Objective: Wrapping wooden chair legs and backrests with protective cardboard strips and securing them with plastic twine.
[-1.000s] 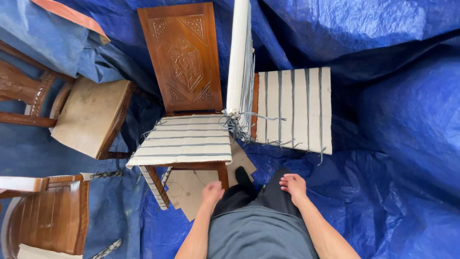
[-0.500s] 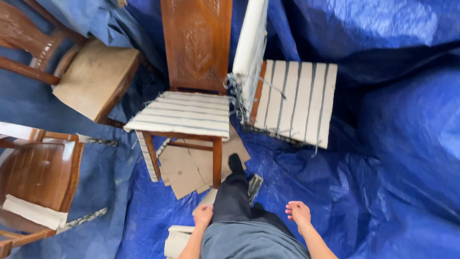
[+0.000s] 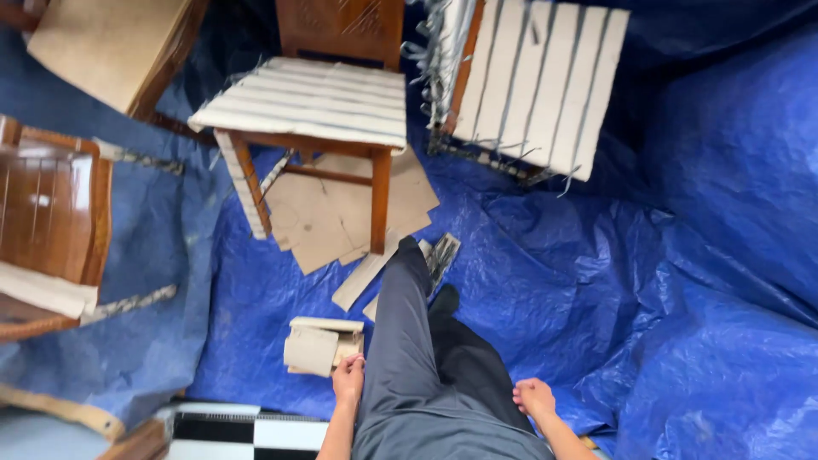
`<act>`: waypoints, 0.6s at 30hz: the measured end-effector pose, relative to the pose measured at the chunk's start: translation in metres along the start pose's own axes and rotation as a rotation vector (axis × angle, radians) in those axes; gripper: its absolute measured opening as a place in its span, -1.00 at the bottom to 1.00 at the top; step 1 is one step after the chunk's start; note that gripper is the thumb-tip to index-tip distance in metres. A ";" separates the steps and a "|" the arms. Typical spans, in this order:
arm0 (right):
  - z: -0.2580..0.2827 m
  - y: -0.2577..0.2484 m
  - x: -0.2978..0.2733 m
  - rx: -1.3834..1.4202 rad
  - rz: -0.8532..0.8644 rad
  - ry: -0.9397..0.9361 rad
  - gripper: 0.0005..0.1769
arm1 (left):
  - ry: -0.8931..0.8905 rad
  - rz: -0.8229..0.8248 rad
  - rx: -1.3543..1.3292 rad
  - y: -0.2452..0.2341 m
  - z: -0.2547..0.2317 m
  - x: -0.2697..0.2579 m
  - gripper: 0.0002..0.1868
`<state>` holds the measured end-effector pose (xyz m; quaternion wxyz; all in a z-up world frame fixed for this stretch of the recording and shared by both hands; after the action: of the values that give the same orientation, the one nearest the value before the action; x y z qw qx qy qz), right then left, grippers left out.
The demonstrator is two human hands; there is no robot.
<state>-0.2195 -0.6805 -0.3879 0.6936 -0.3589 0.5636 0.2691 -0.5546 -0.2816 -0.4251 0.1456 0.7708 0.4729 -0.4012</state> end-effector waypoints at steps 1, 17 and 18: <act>0.007 0.006 0.001 0.022 0.024 -0.050 -0.75 | -0.036 -0.018 0.113 -0.013 0.015 -0.012 -0.73; 0.184 0.163 -0.071 0.072 0.127 -0.235 -0.79 | -0.230 0.019 0.528 -0.194 0.081 -0.011 -0.65; 0.177 0.166 -0.054 0.098 0.120 -0.221 -0.79 | -0.232 0.036 0.552 -0.210 0.076 0.001 -0.65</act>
<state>-0.2560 -0.4375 -0.3481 0.7506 -0.2584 0.5169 0.3203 -0.7683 -0.2197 -0.4421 -0.0096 0.7384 0.3125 -0.5975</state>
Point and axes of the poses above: each hand's wrist, its own x-axis towards the middle knuckle, its own y-axis out of the palm, z = x × y, the point moved 6 cm from there along x, towards the middle knuckle, and after that the axes turned 14 degrees about z, right-handed, at the moved point
